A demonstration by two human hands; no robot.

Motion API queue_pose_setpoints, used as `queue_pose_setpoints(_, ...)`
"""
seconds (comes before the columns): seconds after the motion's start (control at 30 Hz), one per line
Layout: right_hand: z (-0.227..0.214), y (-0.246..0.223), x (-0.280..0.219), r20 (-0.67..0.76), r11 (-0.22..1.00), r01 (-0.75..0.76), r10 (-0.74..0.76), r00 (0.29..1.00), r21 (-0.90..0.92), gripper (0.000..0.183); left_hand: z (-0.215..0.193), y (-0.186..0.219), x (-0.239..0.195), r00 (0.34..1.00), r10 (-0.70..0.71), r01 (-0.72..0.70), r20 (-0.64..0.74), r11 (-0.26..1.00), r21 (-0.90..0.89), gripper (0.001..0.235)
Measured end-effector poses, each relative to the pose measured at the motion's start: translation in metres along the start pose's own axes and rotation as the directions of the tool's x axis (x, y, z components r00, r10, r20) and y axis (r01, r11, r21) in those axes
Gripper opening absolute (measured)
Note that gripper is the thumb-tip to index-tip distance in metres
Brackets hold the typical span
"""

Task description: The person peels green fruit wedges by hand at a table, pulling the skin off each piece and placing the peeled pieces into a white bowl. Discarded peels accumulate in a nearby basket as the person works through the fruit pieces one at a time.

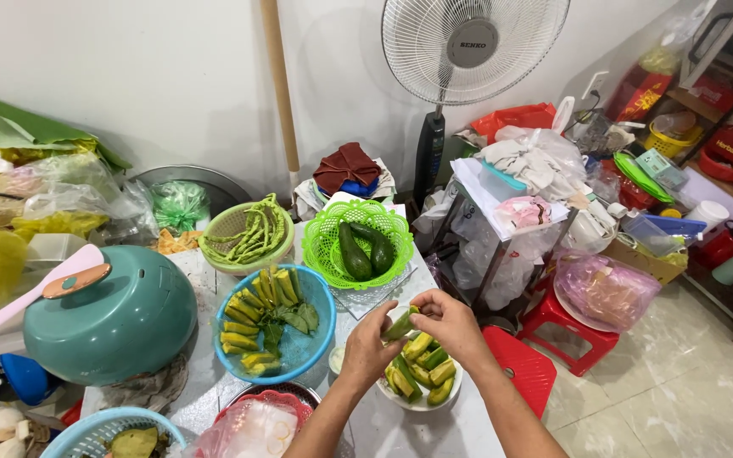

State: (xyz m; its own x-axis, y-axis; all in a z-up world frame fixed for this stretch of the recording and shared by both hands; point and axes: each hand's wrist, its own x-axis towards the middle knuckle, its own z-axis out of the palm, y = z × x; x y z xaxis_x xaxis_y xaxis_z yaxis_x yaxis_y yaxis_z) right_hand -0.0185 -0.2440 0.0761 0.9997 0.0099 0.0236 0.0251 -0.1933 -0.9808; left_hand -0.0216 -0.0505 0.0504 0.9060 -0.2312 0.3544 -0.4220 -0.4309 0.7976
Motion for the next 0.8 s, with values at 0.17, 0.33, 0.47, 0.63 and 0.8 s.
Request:
queue_pose_setpoints(0.17,-0.005,-0.008,0.000,0.023,0.999,-0.023,0.022,0.999,0.034,0.024,-0.012,0.021,0.006,0.993,-0.074,0.084,0.095,0.992,-0.098,0.079)
queue_pose_setpoints(0.33,-0.016,-0.006,-0.003,0.091,0.963,-0.067,0.045,0.995,0.262,0.024,0.003,-0.026,0.016,0.946,-0.072,0.231,0.315,0.831,-0.506,0.058)
queue_pose_setpoints(0.47,-0.021,-0.015,-0.011,0.127,0.968,-0.080,0.050,0.991,0.238,0.025,0.000,-0.017,0.025,0.955,-0.077,0.227,0.285,0.806,-0.546,0.028)
queue_pose_setpoints(0.63,-0.027,-0.016,-0.019,0.134,0.967,-0.062,0.029,0.991,0.246,0.025,0.001,0.005,0.028,0.952,-0.148,0.287,0.269,0.739,-0.610,0.020)
queue_pose_setpoints(0.8,-0.023,-0.013,-0.031,0.049,1.000,-0.023,0.024,0.999,-0.017,0.019,0.009,0.017,0.027,0.993,-0.094,0.120,0.078,0.864,-0.489,0.016)
